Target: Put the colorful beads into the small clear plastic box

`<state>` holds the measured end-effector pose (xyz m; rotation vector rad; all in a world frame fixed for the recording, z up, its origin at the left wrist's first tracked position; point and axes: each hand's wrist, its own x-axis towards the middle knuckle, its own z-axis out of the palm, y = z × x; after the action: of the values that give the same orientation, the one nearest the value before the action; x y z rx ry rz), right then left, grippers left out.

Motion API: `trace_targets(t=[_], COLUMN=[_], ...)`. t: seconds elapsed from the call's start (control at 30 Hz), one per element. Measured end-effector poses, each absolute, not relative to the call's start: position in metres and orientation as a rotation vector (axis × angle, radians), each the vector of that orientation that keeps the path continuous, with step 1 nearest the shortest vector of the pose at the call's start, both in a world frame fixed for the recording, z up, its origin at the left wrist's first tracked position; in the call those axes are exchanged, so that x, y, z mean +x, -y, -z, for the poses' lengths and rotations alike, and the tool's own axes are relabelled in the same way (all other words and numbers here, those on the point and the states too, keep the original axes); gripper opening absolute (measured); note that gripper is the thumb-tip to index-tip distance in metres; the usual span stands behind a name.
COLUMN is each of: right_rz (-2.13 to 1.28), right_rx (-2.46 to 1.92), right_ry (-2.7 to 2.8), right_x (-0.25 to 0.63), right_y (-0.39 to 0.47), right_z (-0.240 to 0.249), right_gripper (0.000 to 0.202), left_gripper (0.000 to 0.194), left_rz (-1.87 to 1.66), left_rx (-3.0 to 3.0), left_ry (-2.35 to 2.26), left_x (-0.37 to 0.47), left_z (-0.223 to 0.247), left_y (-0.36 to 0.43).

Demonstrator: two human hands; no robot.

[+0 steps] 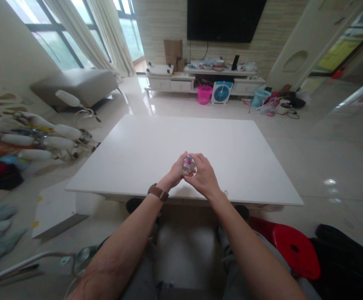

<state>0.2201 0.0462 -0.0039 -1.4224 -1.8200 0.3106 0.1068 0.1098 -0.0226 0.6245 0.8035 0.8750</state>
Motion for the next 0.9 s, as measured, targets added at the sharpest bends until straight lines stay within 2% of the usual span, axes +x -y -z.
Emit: trace_targets(t=[0.9], right_rz=[-0.389], right_rx=[-1.379], right_ry=[1.867], right_x=[0.231], right_y=[-0.050], right_z=[0.002], right_gripper=[0.061], left_gripper=[0.037], left_rz=[-0.788], left_rx=[0.547], left_ry=[-0.764], left_x=[0.106], left_z=[0.027], left_y=[-0.111])
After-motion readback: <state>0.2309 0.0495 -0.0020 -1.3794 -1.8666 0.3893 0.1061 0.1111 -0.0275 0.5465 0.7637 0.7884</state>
